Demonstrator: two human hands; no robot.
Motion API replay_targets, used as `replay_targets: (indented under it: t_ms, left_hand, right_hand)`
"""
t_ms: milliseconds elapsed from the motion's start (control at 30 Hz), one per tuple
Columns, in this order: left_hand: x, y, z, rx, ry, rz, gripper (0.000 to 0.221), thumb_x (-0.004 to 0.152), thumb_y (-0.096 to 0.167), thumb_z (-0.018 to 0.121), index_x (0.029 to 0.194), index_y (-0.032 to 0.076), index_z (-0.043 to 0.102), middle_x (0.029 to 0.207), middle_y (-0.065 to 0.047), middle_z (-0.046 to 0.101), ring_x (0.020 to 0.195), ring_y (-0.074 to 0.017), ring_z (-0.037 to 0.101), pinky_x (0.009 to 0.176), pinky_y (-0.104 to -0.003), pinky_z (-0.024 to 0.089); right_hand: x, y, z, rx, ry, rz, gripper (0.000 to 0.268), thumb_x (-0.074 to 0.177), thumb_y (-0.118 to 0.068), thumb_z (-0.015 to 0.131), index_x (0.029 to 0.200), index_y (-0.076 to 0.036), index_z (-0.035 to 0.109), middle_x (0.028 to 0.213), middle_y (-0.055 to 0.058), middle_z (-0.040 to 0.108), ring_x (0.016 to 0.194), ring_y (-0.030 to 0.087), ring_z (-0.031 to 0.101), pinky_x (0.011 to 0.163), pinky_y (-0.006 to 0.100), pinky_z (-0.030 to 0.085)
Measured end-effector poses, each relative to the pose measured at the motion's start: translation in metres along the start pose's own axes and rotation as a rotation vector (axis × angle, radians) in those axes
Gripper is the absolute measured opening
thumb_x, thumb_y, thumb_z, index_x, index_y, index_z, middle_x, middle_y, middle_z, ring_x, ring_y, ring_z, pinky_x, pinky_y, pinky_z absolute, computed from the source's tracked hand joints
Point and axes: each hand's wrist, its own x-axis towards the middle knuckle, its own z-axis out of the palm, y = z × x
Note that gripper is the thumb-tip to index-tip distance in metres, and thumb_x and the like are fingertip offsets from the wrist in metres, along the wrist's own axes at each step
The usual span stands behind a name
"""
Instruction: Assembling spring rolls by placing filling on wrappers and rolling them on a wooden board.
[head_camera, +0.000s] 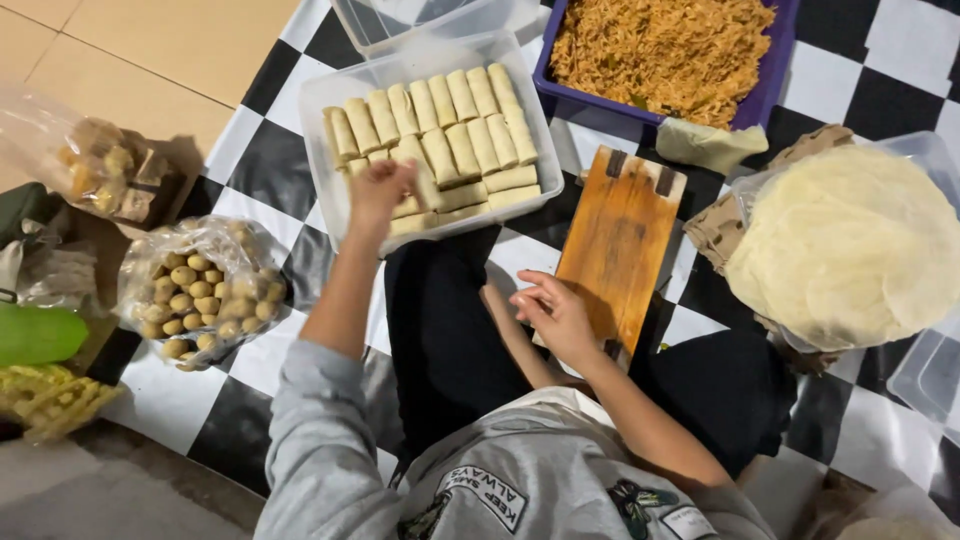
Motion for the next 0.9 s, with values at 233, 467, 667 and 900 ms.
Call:
replay_targets:
  t_ms: [233,467,667,900]
  left_hand:
    - [0.116,-0.087,-0.032,0.171,0.168,-0.069,0.054,0.088,0.031,0.086,0.117,-0.010,0.066,0.089,-0.019,0.073,0.065,-0.0230,0.075,0.051,-0.032,0.059]
    - [0.110,-0.075,-0.007,0.550,0.217,-0.061,0.029,0.086,0.038,0.084,0.088,0.011,0.075,0.075,-0.005,0.071,0.073,-0.0230,0.072,0.063,-0.037,0.057]
    - [0.040,0.003,0.022,0.556,0.314,-0.002,0.021,0.095,0.022,0.074,0.100,0.005,0.063,0.102,-0.013,0.065,0.097,-0.0359,0.071,0.085,-0.050,0.057]
    - [0.067,0.000,0.023,0.911,0.396,0.296,0.021,0.094,0.026,0.077,0.097,0.006,0.072,0.099,-0.012,0.058,0.097,-0.0386,0.067,0.086,-0.050,0.055]
  right_hand:
    - [-0.002,0.008,-0.026,-0.037,0.054,0.057,0.038,0.093,-0.001,0.068,0.131,-0.003,0.066,0.095,0.015,0.079,0.070,0.016,0.074,0.073,0.026,0.061]
    - [0.001,0.017,-0.036,-0.082,0.080,0.065,0.035,0.094,-0.002,0.068,0.129,-0.002,0.068,0.094,0.013,0.079,0.069,0.014,0.073,0.073,0.027,0.061]
    - [0.002,0.020,-0.037,-0.101,0.079,0.083,0.033,0.094,-0.002,0.068,0.127,-0.003,0.069,0.094,0.013,0.079,0.069,0.014,0.073,0.071,0.028,0.062]
    - [-0.001,0.009,-0.038,-0.124,0.088,0.104,0.028,0.094,-0.005,0.069,0.121,-0.005,0.073,0.094,0.013,0.080,0.069,0.015,0.075,0.068,0.029,0.062]
